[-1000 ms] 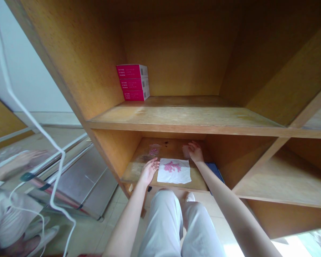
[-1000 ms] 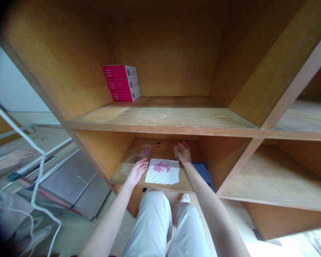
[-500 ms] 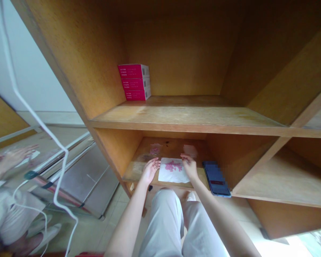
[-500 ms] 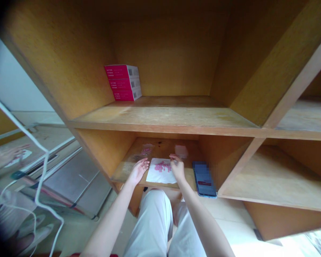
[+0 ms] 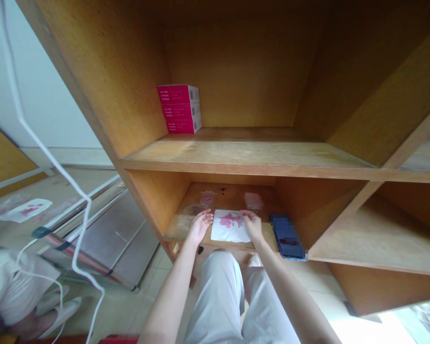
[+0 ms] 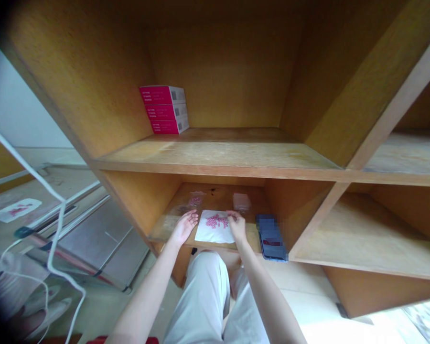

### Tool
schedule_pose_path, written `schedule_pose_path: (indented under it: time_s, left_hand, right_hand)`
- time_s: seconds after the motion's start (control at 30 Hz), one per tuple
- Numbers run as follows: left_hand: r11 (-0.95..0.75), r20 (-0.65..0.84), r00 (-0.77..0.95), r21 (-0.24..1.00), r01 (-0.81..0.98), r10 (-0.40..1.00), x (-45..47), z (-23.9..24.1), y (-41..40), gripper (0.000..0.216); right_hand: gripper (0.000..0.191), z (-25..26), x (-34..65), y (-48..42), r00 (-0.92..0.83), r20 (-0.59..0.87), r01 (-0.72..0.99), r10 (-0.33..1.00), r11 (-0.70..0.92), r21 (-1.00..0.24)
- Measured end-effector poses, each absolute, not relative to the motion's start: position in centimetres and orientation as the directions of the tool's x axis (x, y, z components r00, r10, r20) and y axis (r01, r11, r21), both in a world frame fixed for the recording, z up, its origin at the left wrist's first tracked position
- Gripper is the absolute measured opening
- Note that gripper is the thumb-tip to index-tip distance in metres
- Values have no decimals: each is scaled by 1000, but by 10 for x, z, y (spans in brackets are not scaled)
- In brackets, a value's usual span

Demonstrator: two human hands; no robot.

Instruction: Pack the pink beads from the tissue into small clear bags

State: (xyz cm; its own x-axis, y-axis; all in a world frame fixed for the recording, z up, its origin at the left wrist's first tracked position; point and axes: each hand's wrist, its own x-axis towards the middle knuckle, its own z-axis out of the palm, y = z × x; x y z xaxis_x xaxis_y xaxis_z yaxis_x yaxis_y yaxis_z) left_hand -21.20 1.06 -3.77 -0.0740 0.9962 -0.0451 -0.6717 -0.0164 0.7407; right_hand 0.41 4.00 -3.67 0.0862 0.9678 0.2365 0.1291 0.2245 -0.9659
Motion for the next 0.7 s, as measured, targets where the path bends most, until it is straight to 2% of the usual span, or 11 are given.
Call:
schedule_pose_path:
  time_s: [0.2, 0.5, 0.7]
  left_hand:
    - [-7, -84, -97, 723, -691, 992, -213, -38, 12, 20]
    - [-3, -63, -71, 729, -685, 995, -215, -44, 18, 22]
    - [29, -72, -39, 751, -660, 997, -218, -39, 22, 22]
  right_hand:
    - [26, -34, 6, 38, 113, 247, 107, 962, 235, -966]
    - [24, -39, 5, 41, 125, 200, 9, 972, 201, -980]
    - [24, -43, 6, 43, 133, 204, 4, 970, 206, -979]
